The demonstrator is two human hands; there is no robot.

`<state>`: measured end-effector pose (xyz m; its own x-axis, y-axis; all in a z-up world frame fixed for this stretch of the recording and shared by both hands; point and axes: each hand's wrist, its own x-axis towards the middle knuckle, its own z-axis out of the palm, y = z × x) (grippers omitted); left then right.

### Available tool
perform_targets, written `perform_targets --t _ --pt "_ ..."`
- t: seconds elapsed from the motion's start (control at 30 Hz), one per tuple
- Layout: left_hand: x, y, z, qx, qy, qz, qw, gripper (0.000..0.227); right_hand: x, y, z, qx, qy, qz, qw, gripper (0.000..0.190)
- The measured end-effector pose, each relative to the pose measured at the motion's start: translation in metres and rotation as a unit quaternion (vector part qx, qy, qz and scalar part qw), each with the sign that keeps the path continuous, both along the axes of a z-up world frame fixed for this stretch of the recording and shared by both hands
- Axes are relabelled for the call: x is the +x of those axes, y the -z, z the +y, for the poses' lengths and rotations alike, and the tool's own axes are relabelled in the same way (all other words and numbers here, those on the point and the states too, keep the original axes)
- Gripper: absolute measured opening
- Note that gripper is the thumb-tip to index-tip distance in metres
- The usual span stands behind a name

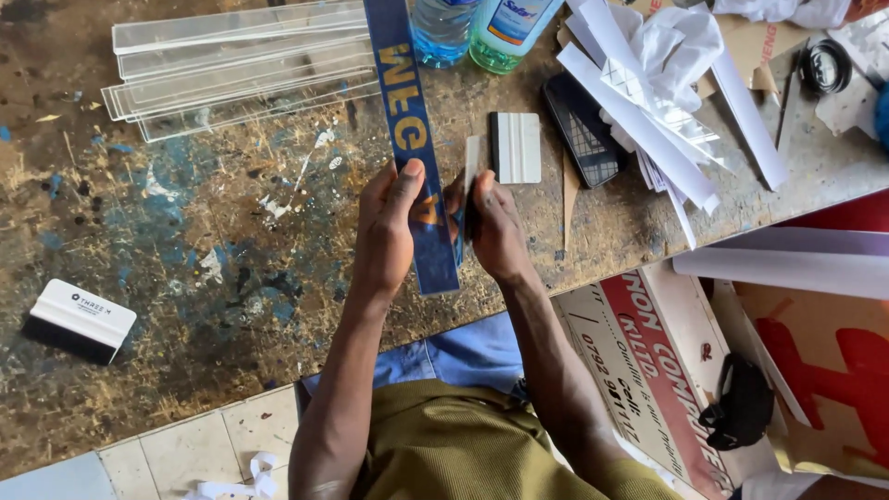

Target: The person is weeding and adjusting vinyl lettering on a blue acrylic strip using a small utility blade.

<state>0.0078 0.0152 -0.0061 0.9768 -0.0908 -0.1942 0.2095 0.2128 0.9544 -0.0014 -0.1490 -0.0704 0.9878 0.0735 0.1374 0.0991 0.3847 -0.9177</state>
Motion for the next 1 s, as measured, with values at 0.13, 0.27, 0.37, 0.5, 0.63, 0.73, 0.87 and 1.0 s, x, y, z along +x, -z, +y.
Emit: perform_targets --t 0.13,0.27,0.37,0.5,0.63,0.73,0.87,1.0 --pt "-0.003 -0.029 -0.001 0.006 0.003 -0.013 1.000 0.047 0.002 -0.027 0.014 -0.078 0.022 0.008 0.997 0.061" --pt "-0.004 -0.025 0.001 0.004 -0.003 -0.018 1.000 0.044 -0.001 -0.049 0.025 -0.123 0.036 0.005 0.992 0.059" --pt "-0.008 -0.020 0.001 0.001 -0.010 -0.032 0.999 0.043 -0.008 -0.074 0.034 -0.134 0.032 -0.001 0.990 0.062" --pt "-0.012 -0.030 -0.005 -0.009 -0.027 -0.055 0.998 0.037 -0.006 -0.060 0.031 -0.156 0.039 -0.024 0.987 0.066" --pt "-0.018 -0.056 -0.010 -0.020 -0.025 -0.084 0.996 0.036 -0.007 -0.023 0.022 -0.147 0.048 -0.028 0.988 0.070" --pt "-0.016 -0.052 -0.012 -0.040 -0.012 -0.087 0.995 0.052 -0.006 -0.031 0.025 -0.139 0.057 -0.021 0.988 0.068" --pt "-0.022 -0.077 -0.010 -0.049 -0.030 -0.076 0.995 0.037 -0.020 -0.094 0.043 -0.148 0.058 -0.009 0.987 0.069" --pt "-0.014 -0.055 -0.009 -0.081 -0.053 -0.071 0.993 0.033 -0.017 -0.048 0.033 -0.148 0.056 0.005 0.987 0.070"
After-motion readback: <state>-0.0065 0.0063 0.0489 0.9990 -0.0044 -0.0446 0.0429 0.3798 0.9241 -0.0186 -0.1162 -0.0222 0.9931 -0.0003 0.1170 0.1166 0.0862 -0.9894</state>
